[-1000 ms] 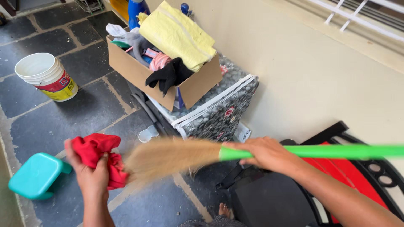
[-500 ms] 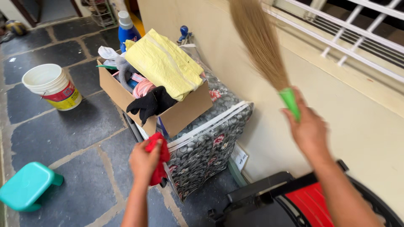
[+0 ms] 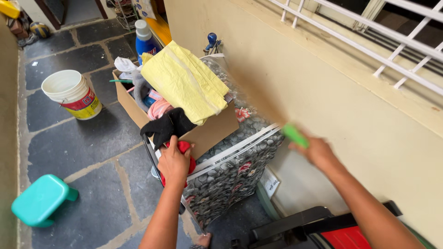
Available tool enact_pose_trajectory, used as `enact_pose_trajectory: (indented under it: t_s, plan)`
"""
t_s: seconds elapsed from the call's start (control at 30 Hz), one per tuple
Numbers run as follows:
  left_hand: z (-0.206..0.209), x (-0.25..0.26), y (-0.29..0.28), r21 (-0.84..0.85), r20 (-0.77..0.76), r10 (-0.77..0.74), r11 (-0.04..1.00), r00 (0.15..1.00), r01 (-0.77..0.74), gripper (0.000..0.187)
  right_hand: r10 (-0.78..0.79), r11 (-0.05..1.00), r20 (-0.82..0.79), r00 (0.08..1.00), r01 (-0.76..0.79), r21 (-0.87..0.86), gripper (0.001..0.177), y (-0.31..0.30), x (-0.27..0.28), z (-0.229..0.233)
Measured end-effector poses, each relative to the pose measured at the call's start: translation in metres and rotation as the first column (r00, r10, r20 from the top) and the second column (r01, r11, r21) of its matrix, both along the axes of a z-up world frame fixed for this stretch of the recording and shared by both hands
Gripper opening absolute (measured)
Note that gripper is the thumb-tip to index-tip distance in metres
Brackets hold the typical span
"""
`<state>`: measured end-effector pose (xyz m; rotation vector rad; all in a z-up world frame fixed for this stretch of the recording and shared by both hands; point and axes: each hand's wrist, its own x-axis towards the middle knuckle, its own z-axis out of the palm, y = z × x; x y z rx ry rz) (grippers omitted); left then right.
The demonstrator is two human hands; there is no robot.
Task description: The person cleans a balcony by using a broom to sweep the window sill and the floor area around a washing machine and storage items, while holding a red cloth.
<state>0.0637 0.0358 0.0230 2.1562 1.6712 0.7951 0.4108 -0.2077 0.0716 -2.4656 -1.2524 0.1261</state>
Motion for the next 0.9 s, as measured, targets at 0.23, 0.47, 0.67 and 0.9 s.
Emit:
enact_pose_trajectory:
  t_s: [0.23, 0.47, 0.67, 0.9]
  plan:
    - [-0.026, -0.054, 0.043, 0.143, 0.07, -0.103, 0.985, 0.992, 0.092, 0.035, -0.237, 0.938, 0.152, 0.959, 0.267, -0.22, 0.066, 0.0, 0.018, -0.012]
    - [-0.053, -0.169, 0.102, 0.092, -0.181, -0.156, 0.98, 0.971, 0.174, 0.036, 0.024, 0.937, 0.181, 0.983, 0.042, -0.347, 0.057, 0.028, -0.002, -0.059]
    - [-0.075, -0.2, 0.125, -0.04, -0.224, -0.151, 0.989, 0.963, 0.145, 0.038, -0.027, 0.979, 0.177, 0.984, 0.062, -0.193, 0.062, 0.067, 0.01, -0.052]
    - [-0.07, -0.197, 0.114, -0.062, -0.145, -0.14, 0.989, 0.98, 0.132, 0.035, -0.047, 0.97, 0.27, 0.962, 0.109, -0.219, 0.069, 0.127, 0.059, -0.043]
